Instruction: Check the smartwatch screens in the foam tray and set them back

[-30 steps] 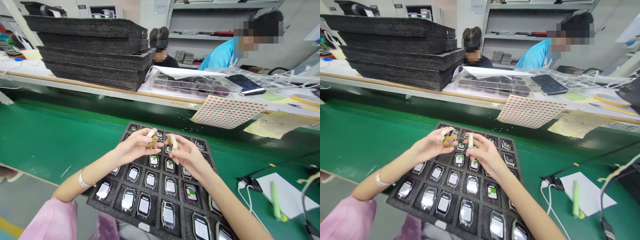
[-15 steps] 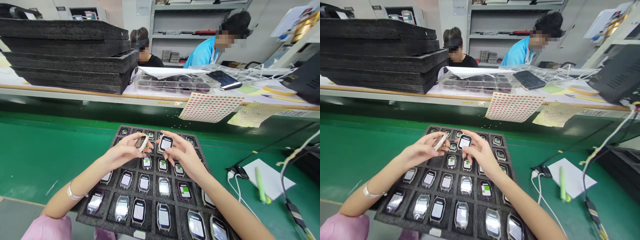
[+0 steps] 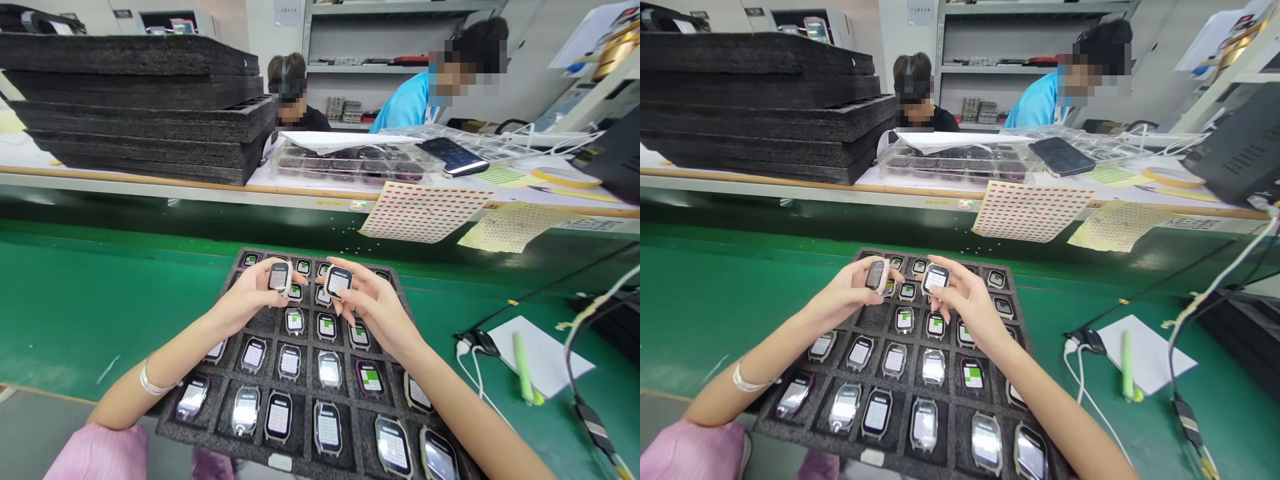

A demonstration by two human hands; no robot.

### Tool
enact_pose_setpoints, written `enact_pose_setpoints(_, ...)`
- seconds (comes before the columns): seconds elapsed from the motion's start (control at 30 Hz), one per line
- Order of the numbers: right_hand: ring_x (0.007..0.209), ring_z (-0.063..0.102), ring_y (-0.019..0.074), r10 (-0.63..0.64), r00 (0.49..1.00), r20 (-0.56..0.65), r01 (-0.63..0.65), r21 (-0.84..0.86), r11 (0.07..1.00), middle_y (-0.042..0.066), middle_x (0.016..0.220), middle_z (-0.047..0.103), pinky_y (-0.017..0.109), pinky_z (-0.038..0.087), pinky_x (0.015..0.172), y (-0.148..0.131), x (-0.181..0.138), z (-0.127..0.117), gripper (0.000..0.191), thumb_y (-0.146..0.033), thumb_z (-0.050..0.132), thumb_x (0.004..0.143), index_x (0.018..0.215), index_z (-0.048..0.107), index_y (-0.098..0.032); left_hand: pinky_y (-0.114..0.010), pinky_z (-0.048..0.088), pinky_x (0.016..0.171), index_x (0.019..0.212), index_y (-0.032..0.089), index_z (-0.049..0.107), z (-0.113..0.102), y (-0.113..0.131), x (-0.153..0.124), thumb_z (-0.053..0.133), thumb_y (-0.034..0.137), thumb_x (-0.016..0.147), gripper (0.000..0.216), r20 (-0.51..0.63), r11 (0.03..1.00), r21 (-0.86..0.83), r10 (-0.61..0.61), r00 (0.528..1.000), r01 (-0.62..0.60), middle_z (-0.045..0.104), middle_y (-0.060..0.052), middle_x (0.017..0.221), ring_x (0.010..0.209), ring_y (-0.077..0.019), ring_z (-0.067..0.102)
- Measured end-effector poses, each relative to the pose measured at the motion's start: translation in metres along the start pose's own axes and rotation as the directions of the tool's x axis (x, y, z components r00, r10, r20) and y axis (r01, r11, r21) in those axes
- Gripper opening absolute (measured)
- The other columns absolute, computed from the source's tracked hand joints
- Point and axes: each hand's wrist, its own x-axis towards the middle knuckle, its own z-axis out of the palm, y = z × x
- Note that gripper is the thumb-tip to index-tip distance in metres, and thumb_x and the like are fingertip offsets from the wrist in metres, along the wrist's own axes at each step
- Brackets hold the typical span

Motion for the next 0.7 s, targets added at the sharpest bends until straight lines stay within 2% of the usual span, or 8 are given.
enact_pose_setpoints(0.07, 0.058, 0.054, 0.0121, 0.006, 1.0, -0.004, -0.006, 0.006, 1.0, 0.011, 0.105, 0.066, 0.021, 0.04, 0.038, 0.0, 0.0, 0.0, 0.051, -0.021, 0.066, 0.077, 0.126, 0.054, -0.019, -0.018, 0.036, 0.049, 0.1, 0.016, 0.059, 0.0, -0.001, 0.0, 0.065, 0.004, 0.064, 0.039, 0.03, 0.996, -0.066, -0.062, 0.998, 0.064, 0.065, -0.006, 0.101, 0.064, -0.0093, 0.048)
enact_pose_setpoints(0.17, 0.057, 0.055, 0.012, 0.017, 1.0, -0.014, -0.017, 0.023, 1.0, 0.01, 0.103, 0.067, 0.021, 0.039, 0.038, 0.001, 0.001, 0.0, 0.05, -0.022, 0.065, 0.077, 0.125, 0.055, -0.019, -0.016, 0.03, 0.041, 0.101, 0.014, 0.06, -0.001, -0.005, 0.0, 0.062, 0.005, 0.065, 0.037, 0.094, 0.972, -0.12, -0.191, 0.977, 0.202, 0.062, -0.006, 0.098, 0.058, -0.0067, 0.044)
enact_pose_setpoints(0.3, 0.057, 0.055, 0.0122, 0.01, 1.0, -0.028, -0.009, 0.034, 0.999, 0.01, 0.103, 0.067, 0.021, 0.039, 0.037, 0.001, 0.001, 0.001, 0.046, -0.023, 0.063, 0.078, 0.123, 0.057, -0.02, -0.016, 0.037, 0.045, 0.094, 0.012, 0.061, 0.0, -0.013, 0.003, 0.062, 0.006, 0.064, 0.031, 0.137, 0.926, -0.131, -0.337, 0.931, 0.355, 0.06, -0.005, 0.09, 0.06, -0.0071, 0.05)
enact_pose_setpoints(0.43, 0.057, 0.056, 0.0132, 0.005, 0.999, -0.042, -0.004, 0.01, 1.0, 0.01, 0.099, 0.066, 0.022, 0.041, 0.039, 0.0, 0.0, 0.0, 0.044, -0.024, 0.063, 0.079, 0.122, 0.058, -0.02, -0.02, 0.044, 0.053, 0.094, 0.013, 0.059, 0.003, -0.019, 0.005, 0.063, 0.005, 0.061, 0.034, 0.154, 0.877, -0.176, -0.423, 0.893, 0.446, 0.061, -0.005, 0.086, 0.069, -0.0148, 0.063)
enact_pose_setpoints(0.5, 0.058, 0.056, 0.0132, 0.003, 0.999, -0.04, -0.003, 0.005, 1.0, 0.009, 0.099, 0.066, 0.022, 0.042, 0.039, 0.0, 0.001, 0.0, 0.044, -0.024, 0.063, 0.079, 0.123, 0.058, -0.02, -0.027, 0.051, 0.068, 0.101, 0.013, 0.058, 0.005, -0.019, 0.004, 0.061, 0.004, 0.061, 0.041, 0.183, 0.851, -0.249, -0.428, 0.885, 0.463, 0.063, -0.006, 0.088, 0.08, -0.0209, 0.067)
enact_pose_setpoints(0.6, 0.057, 0.057, 0.0136, -0.006, 0.999, -0.034, 0.007, 0.009, 1.0, 0.009, 0.098, 0.066, 0.022, 0.041, 0.039, 0.001, 0.001, -0.002, 0.043, -0.024, 0.062, 0.08, 0.122, 0.058, -0.02, -0.038, 0.046, 0.091, 0.112, 0.012, 0.054, 0.008, -0.016, 0.001, 0.058, 0.004, 0.065, 0.048, 0.208, 0.842, -0.354, -0.352, 0.912, 0.406, 0.066, -0.011, 0.1, 0.097, -0.0265, 0.065)
enact_pose_setpoints(0.7, 0.056, 0.058, 0.0144, -0.034, 0.999, -0.033, 0.034, -0.005, 0.999, 0.008, 0.092, 0.067, 0.023, 0.041, 0.039, 0.003, 0.001, -0.002, 0.04, -0.026, 0.06, 0.082, 0.122, 0.059, -0.019, -0.037, 0.047, 0.089, 0.116, 0.013, 0.051, 0.012, -0.012, -0.002, 0.056, 0.005, 0.072, 0.046, 0.173, 0.88, -0.363, -0.26, 0.95, 0.307, 0.064, -0.015, 0.109, 0.097, -0.0249, 0.064)
